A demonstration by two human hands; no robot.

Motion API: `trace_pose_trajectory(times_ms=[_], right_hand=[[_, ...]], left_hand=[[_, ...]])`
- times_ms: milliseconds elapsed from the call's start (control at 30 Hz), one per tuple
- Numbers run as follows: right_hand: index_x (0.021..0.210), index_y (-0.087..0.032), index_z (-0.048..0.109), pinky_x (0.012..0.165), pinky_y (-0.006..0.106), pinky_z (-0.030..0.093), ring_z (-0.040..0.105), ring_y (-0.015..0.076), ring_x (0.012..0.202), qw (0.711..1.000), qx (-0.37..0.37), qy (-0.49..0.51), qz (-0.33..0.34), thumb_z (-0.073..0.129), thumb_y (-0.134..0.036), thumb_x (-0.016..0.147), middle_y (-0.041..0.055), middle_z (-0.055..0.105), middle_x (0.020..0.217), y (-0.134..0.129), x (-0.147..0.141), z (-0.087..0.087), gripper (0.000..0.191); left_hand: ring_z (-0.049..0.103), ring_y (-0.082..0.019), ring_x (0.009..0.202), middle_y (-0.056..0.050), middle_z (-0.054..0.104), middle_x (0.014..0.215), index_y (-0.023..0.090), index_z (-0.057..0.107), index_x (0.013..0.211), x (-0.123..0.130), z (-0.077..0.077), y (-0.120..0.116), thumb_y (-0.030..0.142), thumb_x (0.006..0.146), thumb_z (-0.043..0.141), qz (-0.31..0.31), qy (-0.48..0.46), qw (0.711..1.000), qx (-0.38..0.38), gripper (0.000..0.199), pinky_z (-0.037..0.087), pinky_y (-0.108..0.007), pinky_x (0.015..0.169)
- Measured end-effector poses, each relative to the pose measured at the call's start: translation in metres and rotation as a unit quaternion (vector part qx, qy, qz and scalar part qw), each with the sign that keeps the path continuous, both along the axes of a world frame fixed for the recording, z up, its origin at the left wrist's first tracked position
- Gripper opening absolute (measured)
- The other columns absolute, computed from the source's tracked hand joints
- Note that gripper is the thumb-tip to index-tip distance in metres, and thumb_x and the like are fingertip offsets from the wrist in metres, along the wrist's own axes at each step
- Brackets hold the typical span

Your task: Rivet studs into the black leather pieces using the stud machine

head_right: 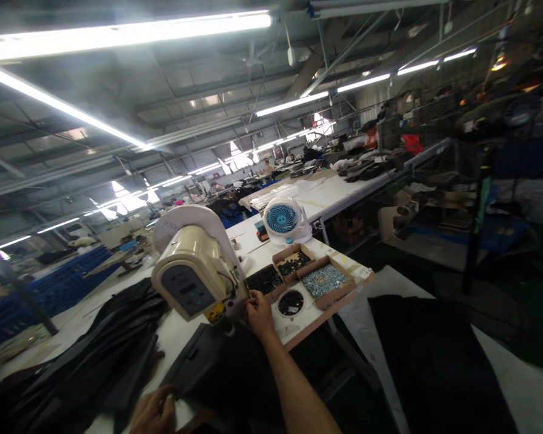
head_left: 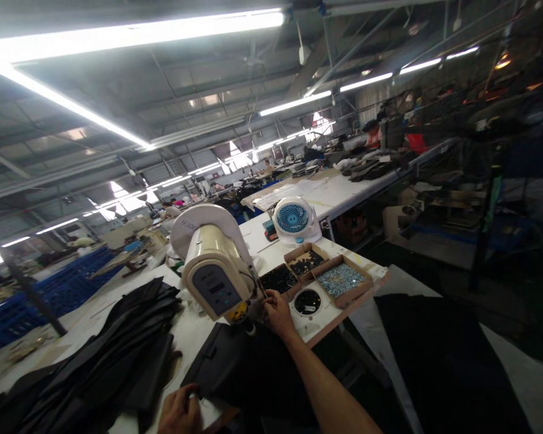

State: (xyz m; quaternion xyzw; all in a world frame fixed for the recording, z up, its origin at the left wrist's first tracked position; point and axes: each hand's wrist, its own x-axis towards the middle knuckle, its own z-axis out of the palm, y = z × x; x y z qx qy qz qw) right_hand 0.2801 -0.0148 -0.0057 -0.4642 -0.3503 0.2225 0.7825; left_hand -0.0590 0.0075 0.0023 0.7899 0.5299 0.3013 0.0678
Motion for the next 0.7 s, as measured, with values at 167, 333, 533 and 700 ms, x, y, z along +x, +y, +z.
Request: trace_pose_trajectory(times_ms=[167,333,533,700], right_hand=[[0.122,-0.017,0.06,0.07,0.034,0.056,0.069,0.0223,0.077,1.0,-0.001,-0.002,-0.003,0.056,-0.029,0.078,0.0048,0.072,0.093,0.0,0.0,-0.001,0.046],[0.121,-0.018,0.062,0.07,0.034,0.057,0.07,0.0238,0.079,1.0,0.0,0.005,-0.002,0.059,-0.03,0.077,0.0052,0.073,0.092,-0.001,0.001,-0.001,0.045],[0.12,-0.018,0.062,0.072,0.034,0.056,0.07,0.0227,0.079,1.0,-0.002,-0.001,0.001,0.058,-0.031,0.078,0.0049,0.074,0.092,-0.007,0.0,0.004,0.045],[0.12,-0.017,0.061,0.069,0.033,0.055,0.069,0.0214,0.073,1.0,-0.002,0.004,0.011,0.057,-0.031,0.078,0.0045,0.073,0.09,-0.006,0.0,0.004,0.045]], left_hand=[[0.066,-0.023,0.107,-0.006,0.065,0.117,0.026,0.069,0.103,0.001,-0.013,0.002,0.036,0.093,0.041,0.039,-0.007,0.999,0.011,0.032,0.05,-0.038,0.101],[0.066,-0.021,0.105,-0.004,0.065,0.115,0.027,0.07,0.101,0.003,-0.012,-0.002,0.032,0.094,0.04,0.045,-0.008,0.999,0.006,0.031,0.048,-0.034,0.099],[0.065,-0.02,0.103,-0.002,0.064,0.118,0.028,0.069,0.105,0.006,-0.009,-0.008,0.032,0.096,0.039,0.06,-0.003,0.998,-0.013,0.031,0.047,-0.034,0.093],[0.065,-0.02,0.101,-0.003,0.063,0.119,0.028,0.068,0.105,0.006,-0.01,-0.009,0.032,0.097,0.04,0.059,-0.007,0.998,-0.005,0.03,0.047,-0.034,0.091]])
